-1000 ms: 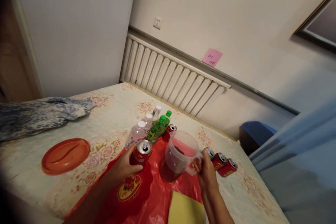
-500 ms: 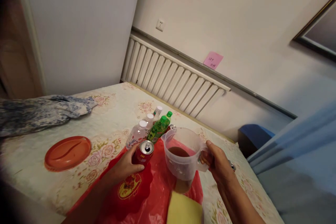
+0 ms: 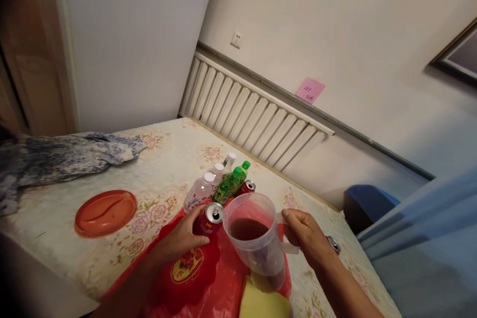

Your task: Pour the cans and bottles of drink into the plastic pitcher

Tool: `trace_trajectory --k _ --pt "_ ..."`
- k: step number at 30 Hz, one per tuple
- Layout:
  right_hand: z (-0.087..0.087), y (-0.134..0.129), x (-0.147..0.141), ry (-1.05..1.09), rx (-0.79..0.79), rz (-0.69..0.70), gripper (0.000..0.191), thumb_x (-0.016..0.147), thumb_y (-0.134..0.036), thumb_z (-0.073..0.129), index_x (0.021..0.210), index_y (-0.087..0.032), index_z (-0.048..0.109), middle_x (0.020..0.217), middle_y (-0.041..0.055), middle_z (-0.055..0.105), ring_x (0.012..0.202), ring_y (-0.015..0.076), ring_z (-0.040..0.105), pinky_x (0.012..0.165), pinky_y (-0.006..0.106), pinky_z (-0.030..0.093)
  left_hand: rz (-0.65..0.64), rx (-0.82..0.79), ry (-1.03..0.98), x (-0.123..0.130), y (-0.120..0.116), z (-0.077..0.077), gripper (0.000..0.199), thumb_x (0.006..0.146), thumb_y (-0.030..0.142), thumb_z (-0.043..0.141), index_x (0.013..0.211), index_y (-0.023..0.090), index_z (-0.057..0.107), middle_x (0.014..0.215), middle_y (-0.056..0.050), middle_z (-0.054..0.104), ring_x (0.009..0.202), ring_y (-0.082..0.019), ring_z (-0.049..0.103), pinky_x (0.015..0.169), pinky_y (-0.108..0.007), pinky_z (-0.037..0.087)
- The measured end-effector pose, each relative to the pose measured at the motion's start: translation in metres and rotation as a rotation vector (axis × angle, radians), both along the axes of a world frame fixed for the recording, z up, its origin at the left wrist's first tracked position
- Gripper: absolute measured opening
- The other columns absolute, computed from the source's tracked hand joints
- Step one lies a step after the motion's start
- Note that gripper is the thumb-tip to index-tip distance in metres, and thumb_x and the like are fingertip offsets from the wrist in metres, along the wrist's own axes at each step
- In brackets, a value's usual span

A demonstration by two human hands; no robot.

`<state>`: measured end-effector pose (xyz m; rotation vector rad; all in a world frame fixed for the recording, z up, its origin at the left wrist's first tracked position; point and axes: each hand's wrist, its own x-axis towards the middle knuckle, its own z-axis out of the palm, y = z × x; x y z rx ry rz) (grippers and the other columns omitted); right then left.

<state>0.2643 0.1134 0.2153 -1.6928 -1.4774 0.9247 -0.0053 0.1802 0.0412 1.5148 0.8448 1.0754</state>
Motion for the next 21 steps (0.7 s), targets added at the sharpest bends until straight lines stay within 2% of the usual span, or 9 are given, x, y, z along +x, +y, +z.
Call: trace_trajectory --k 11,21 --pt "0.008 0.009 0.000 -0.118 -0.019 0.111 0.063 0.076 -0.079 0.051 0.053 -0.023 0.034 0.047 -0.0093 0.023 0.046 0.0067 0.016 0.045 0.026 0.012 0.015 0.016 0.038 0.003 0.002 -0.005 0.078 0.061 0.014 0.068 0.135 0.028 0.045 0.142 -0.004 0.055 0.132 -0.025 0.049 0.113 -0.038 0.037" --pt "0.010 0.014 0.004 -0.318 -0.060 0.079 0.059 0.077 -0.078 0.042 0.056 -0.023 0.039 0.047 -0.0074 0.026 0.043 0.0082 0.022 0.043 0.024 0.017 0.014 0.014 0.059 0.005 0.002 -0.006 0.079 0.061 0.013 0.067 0.135 0.028 0.044 0.141 -0.004 0.056 0.133 -0.025 0.049 0.114 -0.037 0.037"
